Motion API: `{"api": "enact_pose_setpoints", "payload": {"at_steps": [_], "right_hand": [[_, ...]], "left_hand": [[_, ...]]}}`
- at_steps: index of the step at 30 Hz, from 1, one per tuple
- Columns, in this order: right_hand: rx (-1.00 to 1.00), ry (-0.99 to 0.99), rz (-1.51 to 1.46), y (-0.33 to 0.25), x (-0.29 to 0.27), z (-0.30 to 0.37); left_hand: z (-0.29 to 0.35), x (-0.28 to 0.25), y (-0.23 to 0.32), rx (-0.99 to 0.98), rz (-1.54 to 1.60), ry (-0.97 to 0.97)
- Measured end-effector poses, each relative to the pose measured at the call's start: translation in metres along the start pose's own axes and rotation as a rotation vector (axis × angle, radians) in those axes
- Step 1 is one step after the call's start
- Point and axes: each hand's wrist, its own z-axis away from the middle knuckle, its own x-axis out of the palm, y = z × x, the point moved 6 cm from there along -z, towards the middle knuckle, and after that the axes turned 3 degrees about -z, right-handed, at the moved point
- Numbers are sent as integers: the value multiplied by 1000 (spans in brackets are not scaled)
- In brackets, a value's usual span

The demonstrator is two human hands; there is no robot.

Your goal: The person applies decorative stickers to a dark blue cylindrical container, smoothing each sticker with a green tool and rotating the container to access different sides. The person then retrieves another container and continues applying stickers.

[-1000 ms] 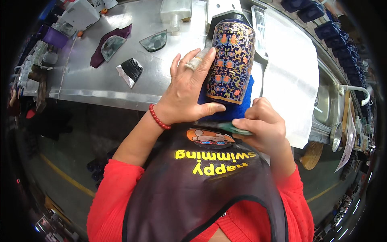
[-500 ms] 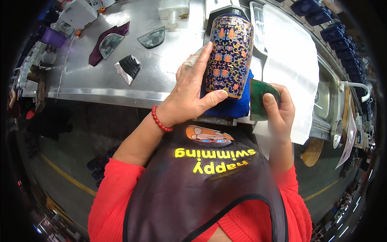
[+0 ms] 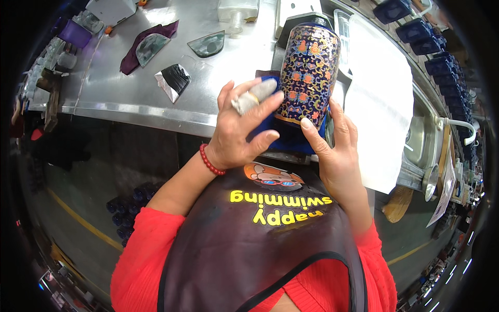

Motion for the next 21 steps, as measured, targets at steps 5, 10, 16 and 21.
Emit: {"api": "enact_pose_setpoints", "payload": {"at_steps": [5, 10, 16, 21], "right_hand": [[-17, -9, 23, -2, -3, -5], [-13, -19, 42, -6, -2, -9], [-24, -44, 61, -8, -4, -11], [-28, -45, 73, -10, -5, -12]], "left_hand": [[17, 4, 12, 44, -100, -36], [20, 5, 15, 71, -125, -14], [18, 5, 15, 70, -135, -13], [17, 5, 15, 72, -144, -11]]}}
